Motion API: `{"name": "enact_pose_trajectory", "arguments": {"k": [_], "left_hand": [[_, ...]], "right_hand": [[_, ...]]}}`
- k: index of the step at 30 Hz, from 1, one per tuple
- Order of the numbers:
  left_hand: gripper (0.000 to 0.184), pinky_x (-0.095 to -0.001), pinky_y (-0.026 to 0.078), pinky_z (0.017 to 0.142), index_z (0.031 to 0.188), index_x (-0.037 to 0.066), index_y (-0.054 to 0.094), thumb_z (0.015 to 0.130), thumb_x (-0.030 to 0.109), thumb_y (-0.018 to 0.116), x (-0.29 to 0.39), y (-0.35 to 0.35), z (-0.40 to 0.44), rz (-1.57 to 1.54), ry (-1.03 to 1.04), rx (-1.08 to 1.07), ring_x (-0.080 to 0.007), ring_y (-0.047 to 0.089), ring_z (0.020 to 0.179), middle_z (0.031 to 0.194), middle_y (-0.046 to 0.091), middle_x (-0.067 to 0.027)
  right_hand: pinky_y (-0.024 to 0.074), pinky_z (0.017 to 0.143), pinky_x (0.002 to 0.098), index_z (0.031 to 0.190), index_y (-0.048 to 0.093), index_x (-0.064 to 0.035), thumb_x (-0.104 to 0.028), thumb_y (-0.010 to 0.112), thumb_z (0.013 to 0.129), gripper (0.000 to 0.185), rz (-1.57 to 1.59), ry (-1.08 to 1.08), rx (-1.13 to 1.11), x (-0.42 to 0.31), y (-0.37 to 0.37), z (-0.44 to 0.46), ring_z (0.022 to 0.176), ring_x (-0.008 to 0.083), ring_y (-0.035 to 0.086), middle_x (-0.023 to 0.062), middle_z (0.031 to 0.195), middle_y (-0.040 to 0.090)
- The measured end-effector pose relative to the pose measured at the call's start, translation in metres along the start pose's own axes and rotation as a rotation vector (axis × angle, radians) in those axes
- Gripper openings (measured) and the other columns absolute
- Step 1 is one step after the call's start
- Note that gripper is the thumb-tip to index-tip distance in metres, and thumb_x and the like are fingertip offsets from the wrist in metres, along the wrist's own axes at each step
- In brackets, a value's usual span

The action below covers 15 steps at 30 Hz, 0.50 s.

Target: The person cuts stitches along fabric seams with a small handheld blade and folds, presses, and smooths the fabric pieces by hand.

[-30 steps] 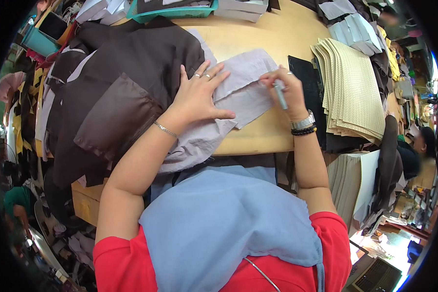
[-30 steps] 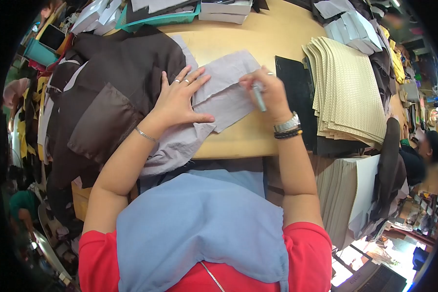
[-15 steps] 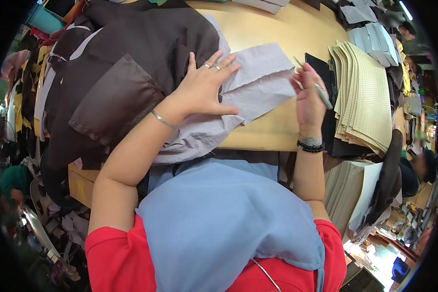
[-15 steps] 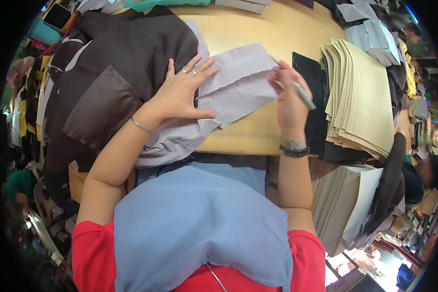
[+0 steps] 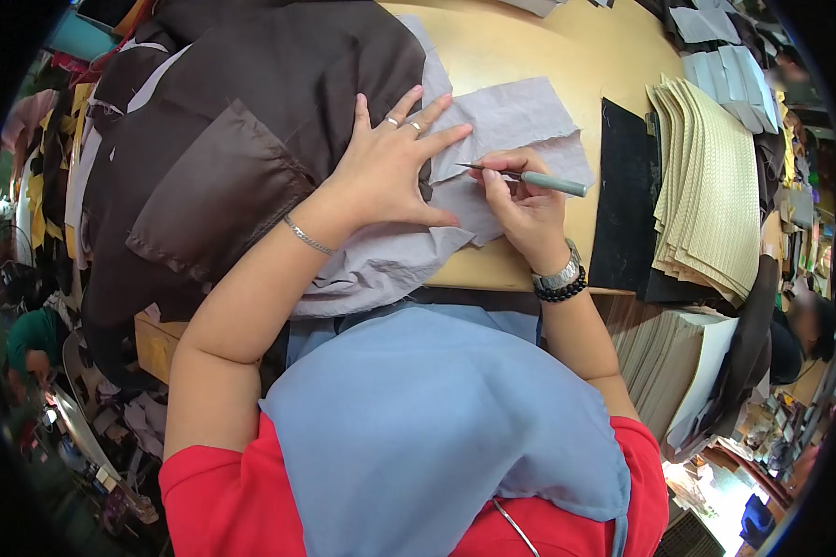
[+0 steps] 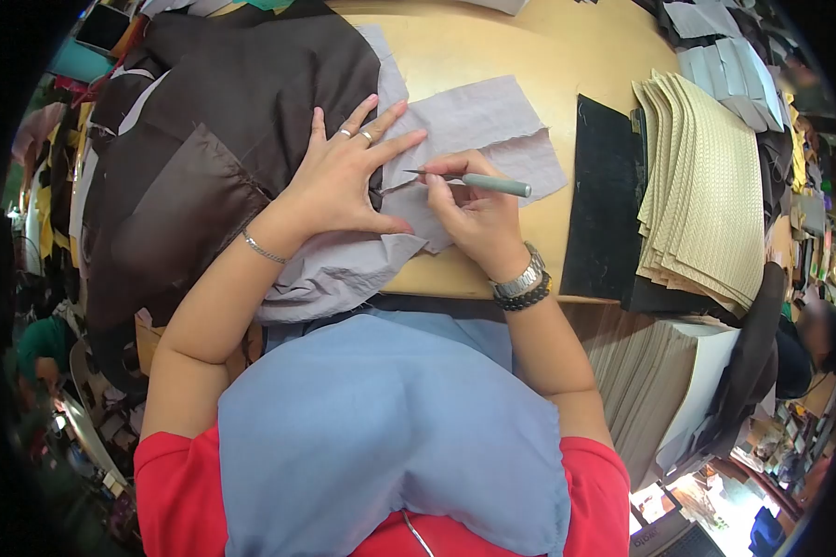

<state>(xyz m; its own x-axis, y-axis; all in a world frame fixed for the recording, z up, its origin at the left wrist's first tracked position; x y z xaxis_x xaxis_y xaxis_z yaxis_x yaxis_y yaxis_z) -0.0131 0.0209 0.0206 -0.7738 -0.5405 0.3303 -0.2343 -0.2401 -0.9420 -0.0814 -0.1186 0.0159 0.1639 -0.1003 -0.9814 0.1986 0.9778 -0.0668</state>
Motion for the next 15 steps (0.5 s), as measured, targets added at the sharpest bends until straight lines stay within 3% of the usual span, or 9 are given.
{"name": "enact_pose_trajectory", "arguments": {"k": [4, 15], "left_hand": [[0.105, -0.0790, 0.012, 0.108, 0.147, 0.029, 0.047, 0.057, 0.069, 0.080, 0.000, 0.000, 0.000, -0.008, -0.005, -0.005, -0.0371, 0.020, 0.150, 0.162, 0.028, -0.0087], [0.105, -0.0785, 0.013, 0.108, 0.148, 0.028, 0.046, 0.058, 0.072, 0.078, -0.001, 0.001, -0.001, -0.009, 0.004, 0.014, -0.0382, 0.020, 0.150, 0.161, 0.029, -0.0102]], "right_hand": [[0.0585, 0.073, 0.0242, 0.098, 0.061, 0.0030, 0.003, 0.061, 0.091, 0.007, -0.070, 0.000, 0.105, 0.002, -0.019, 0.002, 0.085, 0.0125, 0.069, 0.0074, 0.095, 0.066], [0.0567, 0.070, 0.0228, 0.095, 0.062, 0.0029, 0.001, 0.065, 0.089, 0.007, -0.174, 0.048, 0.053, -0.003, -0.017, 0.002, 0.080, 0.0080, 0.065, 0.0054, 0.091, 0.066]]}}
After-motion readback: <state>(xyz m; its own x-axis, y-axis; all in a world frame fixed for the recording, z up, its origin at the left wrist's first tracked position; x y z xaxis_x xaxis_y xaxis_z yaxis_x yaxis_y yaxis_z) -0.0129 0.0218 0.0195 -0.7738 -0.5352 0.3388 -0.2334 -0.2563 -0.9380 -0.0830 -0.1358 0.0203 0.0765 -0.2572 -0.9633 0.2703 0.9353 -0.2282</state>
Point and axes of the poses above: each hand's wrist, its own z-axis towards the middle knuckle, its own y-axis out of the palm, x = y × z, the point moved 8 cm from there along z, towards the middle knuckle
